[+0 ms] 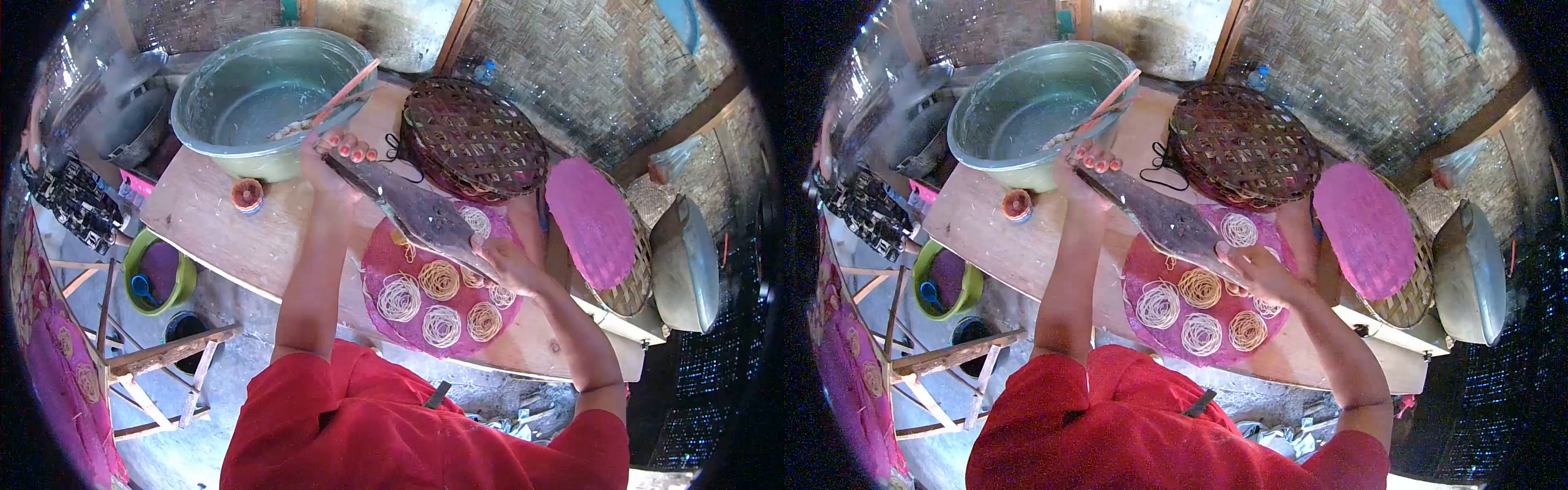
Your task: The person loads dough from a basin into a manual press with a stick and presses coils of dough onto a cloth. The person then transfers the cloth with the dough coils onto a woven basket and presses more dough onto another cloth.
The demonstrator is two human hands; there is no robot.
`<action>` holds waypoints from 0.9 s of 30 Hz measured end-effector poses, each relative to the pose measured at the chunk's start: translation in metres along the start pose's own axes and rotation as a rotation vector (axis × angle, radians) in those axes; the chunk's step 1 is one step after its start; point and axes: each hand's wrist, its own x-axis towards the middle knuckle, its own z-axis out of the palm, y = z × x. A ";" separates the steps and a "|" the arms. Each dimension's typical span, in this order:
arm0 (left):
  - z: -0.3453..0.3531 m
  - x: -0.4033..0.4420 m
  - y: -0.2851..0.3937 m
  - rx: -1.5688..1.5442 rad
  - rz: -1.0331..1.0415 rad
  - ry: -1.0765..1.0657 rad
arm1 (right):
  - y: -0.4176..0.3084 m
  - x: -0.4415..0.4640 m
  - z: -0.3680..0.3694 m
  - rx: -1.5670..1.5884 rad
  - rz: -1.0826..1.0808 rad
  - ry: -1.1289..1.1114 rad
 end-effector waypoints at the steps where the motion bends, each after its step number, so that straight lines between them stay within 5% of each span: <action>1: 0.007 -0.006 0.003 -0.009 0.009 0.034 | -0.010 -0.007 0.000 0.030 0.021 -0.028; 6: 0.011 -0.018 -0.011 -0.098 0.022 0.175 | -0.029 -0.025 -0.029 -0.153 0.134 -0.061; 8: -0.004 -0.005 -0.015 -0.217 -0.025 0.013 | -0.016 -0.014 -0.032 -0.175 0.087 -0.013; 14: 0.016 -0.007 0.009 0.024 0.080 0.139 | -0.013 0.005 -0.014 -0.104 0.027 0.041; 27: -0.044 -0.009 -0.009 -0.079 0.077 0.117 | -0.002 0.031 -0.011 -0.247 0.099 0.065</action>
